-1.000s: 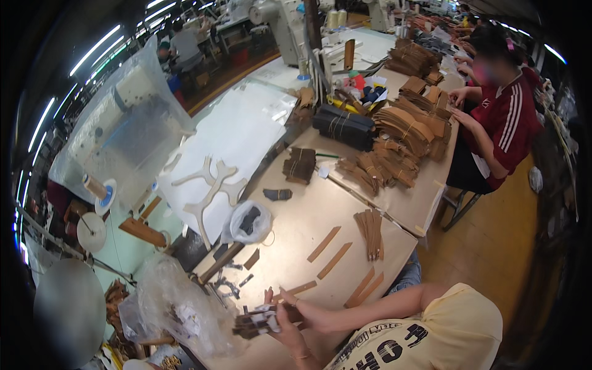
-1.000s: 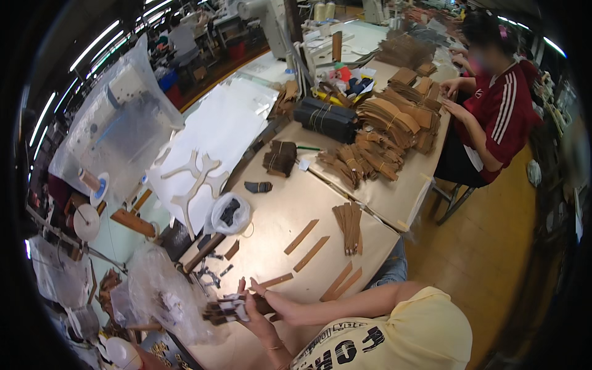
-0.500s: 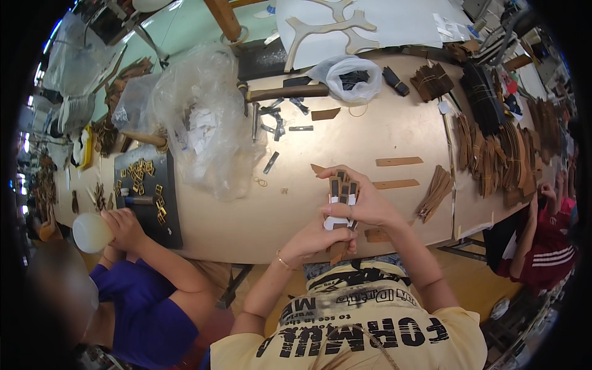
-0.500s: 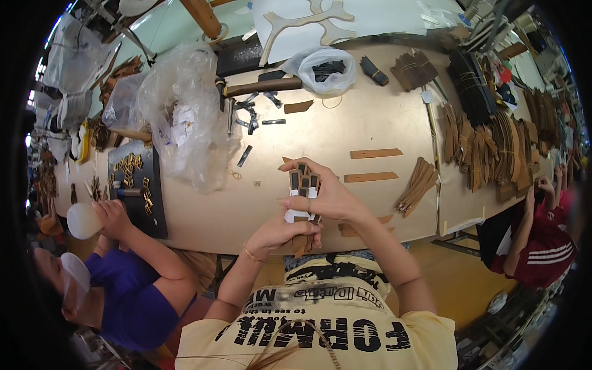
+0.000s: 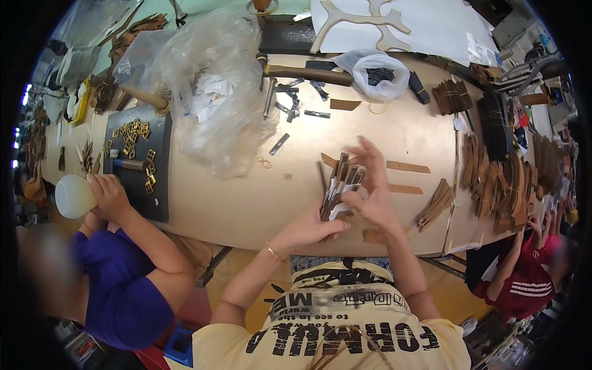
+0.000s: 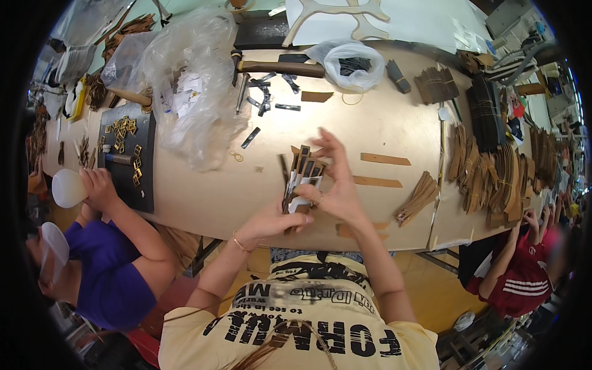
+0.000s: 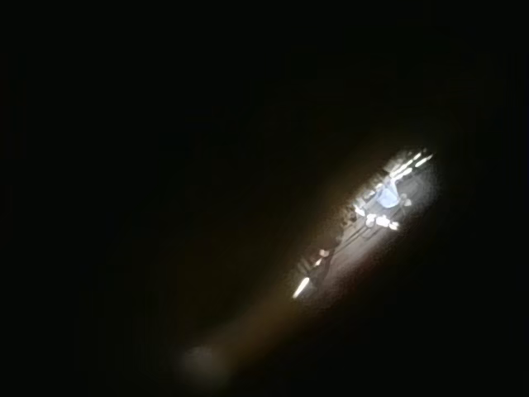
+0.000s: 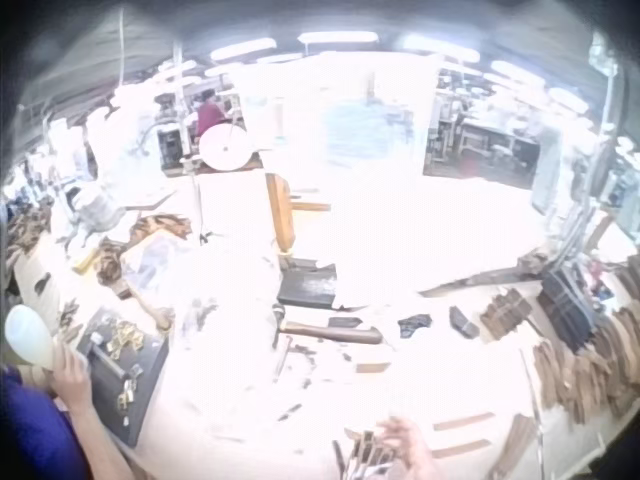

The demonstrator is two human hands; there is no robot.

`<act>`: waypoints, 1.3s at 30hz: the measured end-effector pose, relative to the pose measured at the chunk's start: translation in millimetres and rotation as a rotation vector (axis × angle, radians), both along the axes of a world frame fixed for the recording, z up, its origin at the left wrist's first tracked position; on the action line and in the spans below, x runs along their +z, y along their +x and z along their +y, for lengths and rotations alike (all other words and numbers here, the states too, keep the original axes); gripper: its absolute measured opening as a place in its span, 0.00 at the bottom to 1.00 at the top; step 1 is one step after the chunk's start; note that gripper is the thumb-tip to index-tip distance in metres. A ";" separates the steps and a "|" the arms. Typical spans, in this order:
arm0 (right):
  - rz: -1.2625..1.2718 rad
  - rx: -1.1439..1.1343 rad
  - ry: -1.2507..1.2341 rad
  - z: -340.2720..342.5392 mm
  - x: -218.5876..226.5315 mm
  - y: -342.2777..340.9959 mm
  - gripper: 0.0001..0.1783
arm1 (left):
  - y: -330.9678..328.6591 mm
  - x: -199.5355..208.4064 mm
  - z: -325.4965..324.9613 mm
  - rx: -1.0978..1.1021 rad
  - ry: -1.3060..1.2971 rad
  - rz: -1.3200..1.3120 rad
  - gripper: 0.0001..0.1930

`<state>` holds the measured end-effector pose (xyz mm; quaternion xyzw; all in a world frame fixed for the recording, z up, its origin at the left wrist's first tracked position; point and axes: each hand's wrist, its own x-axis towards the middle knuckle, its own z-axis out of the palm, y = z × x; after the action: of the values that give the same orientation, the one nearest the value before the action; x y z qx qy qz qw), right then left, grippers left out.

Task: The person assembles small craft components by applying glue to thin wooden sticks and attaching black rectangular pieces. They handle the sticks and black pieces by hand, arranging them on the table and occasionally bundling them together.

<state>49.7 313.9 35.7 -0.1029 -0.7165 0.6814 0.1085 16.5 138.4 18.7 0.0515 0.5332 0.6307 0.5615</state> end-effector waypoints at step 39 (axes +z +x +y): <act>0.654 0.376 0.645 -131.1 16.3 -261.7 0.14 | -209.2 -24.8 -151.2 0.687 -0.148 0.746 0.16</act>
<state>-212.1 182.7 52.0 0.2861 -0.8255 0.4291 0.2293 -192.8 -12.9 -6.1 0.0550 0.7267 0.6781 0.0952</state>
